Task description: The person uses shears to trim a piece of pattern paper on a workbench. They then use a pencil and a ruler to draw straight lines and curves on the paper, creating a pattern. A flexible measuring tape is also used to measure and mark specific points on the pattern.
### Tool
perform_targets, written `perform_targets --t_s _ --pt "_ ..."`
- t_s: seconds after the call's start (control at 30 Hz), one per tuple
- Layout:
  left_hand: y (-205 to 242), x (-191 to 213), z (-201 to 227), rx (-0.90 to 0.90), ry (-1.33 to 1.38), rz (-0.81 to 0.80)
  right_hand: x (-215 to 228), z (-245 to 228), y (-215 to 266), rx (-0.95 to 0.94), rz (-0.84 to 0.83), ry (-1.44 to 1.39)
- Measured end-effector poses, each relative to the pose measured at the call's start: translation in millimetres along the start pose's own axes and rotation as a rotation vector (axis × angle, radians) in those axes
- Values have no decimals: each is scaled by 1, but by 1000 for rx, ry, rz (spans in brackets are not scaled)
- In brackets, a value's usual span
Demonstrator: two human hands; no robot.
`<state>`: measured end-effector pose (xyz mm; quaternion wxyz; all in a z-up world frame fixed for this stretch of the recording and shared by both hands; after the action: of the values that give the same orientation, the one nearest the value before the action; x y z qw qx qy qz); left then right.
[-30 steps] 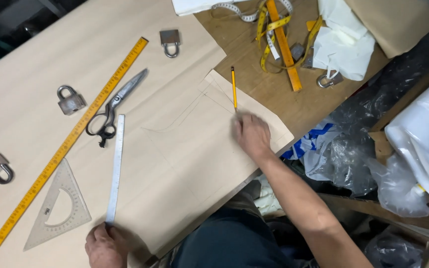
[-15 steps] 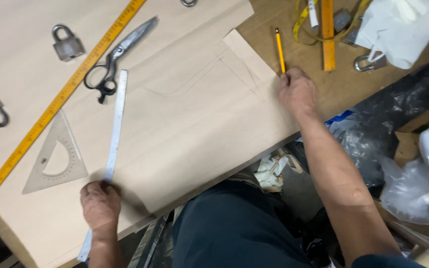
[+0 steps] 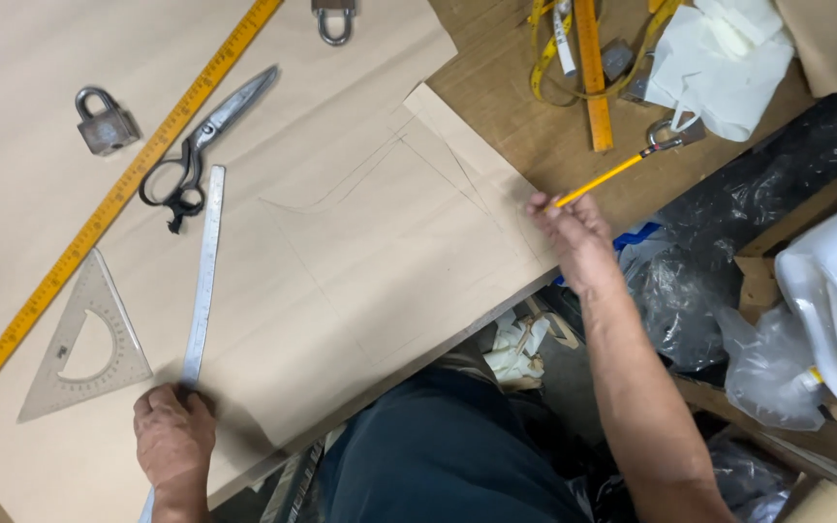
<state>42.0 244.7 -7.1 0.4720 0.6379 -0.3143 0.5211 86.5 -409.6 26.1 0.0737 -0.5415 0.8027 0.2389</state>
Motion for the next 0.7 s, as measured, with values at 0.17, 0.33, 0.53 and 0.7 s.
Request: perform_targets --t_s 0.17,0.33,0.53,0.7 --pt "-17 -24 -16 -275 -217 433 33 59 31 32 241 325" --pt "-30 -19 -32 -150 -107 255 -59 58 67 66 151 574" --pt "-22 22 -20 -231 -98 287 -115 98 97 105 103 791" --pt "-30 4 19 -617 135 366 -123 114 104 385 -39 1159"
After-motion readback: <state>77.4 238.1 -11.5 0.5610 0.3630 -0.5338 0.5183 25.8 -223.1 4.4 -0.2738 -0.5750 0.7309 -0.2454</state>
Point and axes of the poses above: each hand's wrist, its own y-axis away from the middle knuckle, its own x-axis out of the back of the hand, z = x × y, the point moved 8 cm from there along -y, towards the middle knuckle, and after that the axes turned 4 degrees about -y, right-handed, at the moved point
